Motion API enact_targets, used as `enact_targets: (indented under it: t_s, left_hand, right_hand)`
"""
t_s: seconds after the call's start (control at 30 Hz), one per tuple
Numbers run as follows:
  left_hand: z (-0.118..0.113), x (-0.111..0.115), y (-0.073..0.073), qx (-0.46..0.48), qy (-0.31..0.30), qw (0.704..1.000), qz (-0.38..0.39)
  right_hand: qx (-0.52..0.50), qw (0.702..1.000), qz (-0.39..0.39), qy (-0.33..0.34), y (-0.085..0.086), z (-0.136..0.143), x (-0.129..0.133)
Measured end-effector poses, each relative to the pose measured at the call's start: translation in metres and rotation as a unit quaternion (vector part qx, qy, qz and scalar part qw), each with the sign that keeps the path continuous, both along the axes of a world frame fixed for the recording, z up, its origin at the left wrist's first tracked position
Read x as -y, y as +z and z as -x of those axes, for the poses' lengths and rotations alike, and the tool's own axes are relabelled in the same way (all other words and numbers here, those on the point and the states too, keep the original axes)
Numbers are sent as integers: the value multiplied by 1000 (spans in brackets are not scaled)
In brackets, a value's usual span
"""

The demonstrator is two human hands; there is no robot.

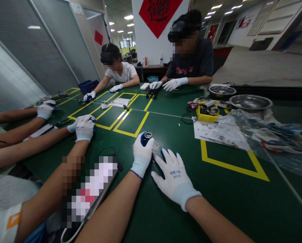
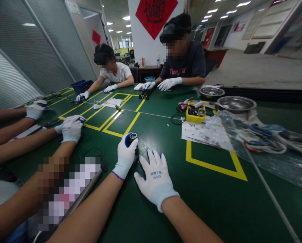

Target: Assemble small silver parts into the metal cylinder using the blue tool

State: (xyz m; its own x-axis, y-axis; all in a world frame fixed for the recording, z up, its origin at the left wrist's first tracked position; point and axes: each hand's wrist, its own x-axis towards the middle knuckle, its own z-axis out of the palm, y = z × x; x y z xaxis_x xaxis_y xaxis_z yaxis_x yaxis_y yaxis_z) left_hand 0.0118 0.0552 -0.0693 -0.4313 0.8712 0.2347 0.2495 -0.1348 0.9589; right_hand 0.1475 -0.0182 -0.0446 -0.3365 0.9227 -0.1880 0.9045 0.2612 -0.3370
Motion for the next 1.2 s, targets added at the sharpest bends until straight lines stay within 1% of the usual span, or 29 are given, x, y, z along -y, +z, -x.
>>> enact_targets:
  t_s: [0.23,0.37,0.6,0.87,1.0,1.2]
  left_hand:
    - [-1,0,2,-4,-2,1000,2]
    - [0,1,3,-10,-2,1000,1]
    - [-1,0,3,-2,-7,1000,-1]
    - [-1,0,3,-2,-12,1000,-5]
    - [-1,-1,2,-4,-13,1000,-6]
    - [-1,-1,2,-4,-14,1000,-7]
  right_hand:
    - [-1,1000,4,-1,3,0,0]
    - [-11,1000,-3,-21,1,0,2]
    - [-19,1000,-9,-23,-1,-1,2]
    - [-20,1000,-2,-22,-1,-2,2]
    - [-22,1000,5,-8,-1,-2,0]
    - [-37,999,3,-6,-4,-4,-1]
